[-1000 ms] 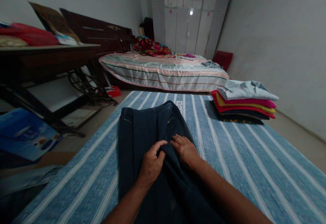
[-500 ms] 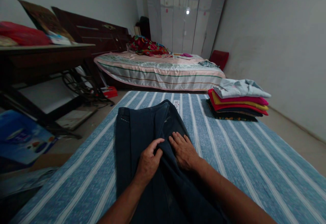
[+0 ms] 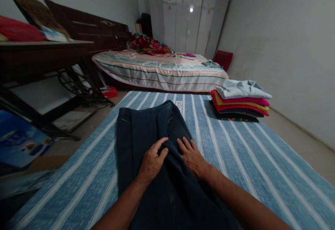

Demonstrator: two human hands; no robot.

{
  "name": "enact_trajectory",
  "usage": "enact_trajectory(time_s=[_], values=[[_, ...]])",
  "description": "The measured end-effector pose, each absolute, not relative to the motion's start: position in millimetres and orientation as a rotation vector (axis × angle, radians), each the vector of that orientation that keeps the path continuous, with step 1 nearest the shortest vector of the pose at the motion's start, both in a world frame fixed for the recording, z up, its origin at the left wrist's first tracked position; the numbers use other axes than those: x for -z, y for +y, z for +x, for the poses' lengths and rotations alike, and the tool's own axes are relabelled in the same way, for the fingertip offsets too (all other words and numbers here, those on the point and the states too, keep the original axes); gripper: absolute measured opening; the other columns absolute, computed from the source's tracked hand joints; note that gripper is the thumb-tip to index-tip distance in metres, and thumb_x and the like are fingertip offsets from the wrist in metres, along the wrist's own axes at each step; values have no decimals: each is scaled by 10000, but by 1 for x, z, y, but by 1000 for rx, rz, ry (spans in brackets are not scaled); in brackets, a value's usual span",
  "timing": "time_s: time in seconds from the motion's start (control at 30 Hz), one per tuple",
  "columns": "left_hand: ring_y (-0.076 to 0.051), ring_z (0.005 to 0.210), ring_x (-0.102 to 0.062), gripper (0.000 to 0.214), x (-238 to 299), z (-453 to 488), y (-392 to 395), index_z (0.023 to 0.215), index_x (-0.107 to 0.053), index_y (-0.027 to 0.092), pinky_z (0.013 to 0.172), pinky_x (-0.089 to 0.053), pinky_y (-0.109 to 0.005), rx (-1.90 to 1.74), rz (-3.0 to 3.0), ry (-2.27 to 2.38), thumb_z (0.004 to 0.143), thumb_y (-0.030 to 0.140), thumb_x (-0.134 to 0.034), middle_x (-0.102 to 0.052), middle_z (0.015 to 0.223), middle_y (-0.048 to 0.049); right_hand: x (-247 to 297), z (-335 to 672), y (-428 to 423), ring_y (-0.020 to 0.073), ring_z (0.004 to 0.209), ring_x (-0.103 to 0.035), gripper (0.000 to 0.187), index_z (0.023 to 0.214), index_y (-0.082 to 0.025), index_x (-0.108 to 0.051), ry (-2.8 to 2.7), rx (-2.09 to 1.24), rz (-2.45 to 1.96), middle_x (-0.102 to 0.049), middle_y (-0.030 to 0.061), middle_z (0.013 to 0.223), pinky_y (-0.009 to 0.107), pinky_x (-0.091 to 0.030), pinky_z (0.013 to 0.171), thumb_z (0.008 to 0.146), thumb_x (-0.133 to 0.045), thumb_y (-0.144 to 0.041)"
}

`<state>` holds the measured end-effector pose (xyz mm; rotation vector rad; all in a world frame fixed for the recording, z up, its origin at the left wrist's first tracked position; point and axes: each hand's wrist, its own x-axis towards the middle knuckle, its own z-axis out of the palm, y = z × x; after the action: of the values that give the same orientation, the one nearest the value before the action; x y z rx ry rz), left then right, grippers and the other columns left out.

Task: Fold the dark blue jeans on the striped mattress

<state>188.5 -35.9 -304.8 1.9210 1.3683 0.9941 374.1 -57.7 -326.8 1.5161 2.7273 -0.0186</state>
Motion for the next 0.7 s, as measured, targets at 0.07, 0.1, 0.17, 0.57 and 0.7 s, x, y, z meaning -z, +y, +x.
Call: enact_trajectory(time_s=[0.07, 0.1, 0.17, 0.57, 0.7], values=[[-189, 1092, -565, 368, 304, 188, -36, 1181, -570, 204, 991, -420, -351, -984, 1941, 1364, 828, 245, -477, -625, 1157, -56, 327, 374, -60, 418, 1334, -116, 681, 1452, -209, -228, 2723, 3, 1521, -127, 174, 1490, 608, -210, 1024, 871, -491, -446], [-188, 1096, -562, 370, 305, 188, -36, 1187, -567, 205, 992, -419, -352, -983, 1947, 1361, 832, 251, -475, -622, 1163, -56, 326, 375, -62, 417, 1334, -117, 681, 1450, -202, -238, 2724, 11, 1516, -129, 174, 1489, 606, -211, 1026, 868, -494, -448], [-188, 1105, -556, 378, 305, 187, -36, 1203, -556, 205, 991, -420, -353, -983, 1956, 1351, 840, 269, -471, -614, 1181, -57, 322, 378, -69, 415, 1336, -109, 695, 1444, -195, -256, 2732, 42, 1498, -126, 174, 1490, 598, -205, 1035, 856, -508, -467], [-198, 1149, -534, 659, 309, 191, -39, 1434, -199, 219, 1045, -321, -419, -899, 2160, 1238, 867, 433, -456, -560, 1255, -91, 308, 429, -139, 297, 1364, -143, 523, 1445, -344, -189, 2601, 311, 1687, -150, 99, 1500, 567, -199, 1054, 951, -287, -484], [-215, 1251, -435, 655, 310, 197, -41, 1438, -147, 182, 1082, -212, -487, -723, 2347, 1245, 888, 414, -416, -512, 1316, -132, 309, 429, -149, 301, 1344, -212, 513, 1421, -337, -284, 2532, 342, 1861, -252, 108, 1468, 531, -244, 1046, 938, -325, -503]])
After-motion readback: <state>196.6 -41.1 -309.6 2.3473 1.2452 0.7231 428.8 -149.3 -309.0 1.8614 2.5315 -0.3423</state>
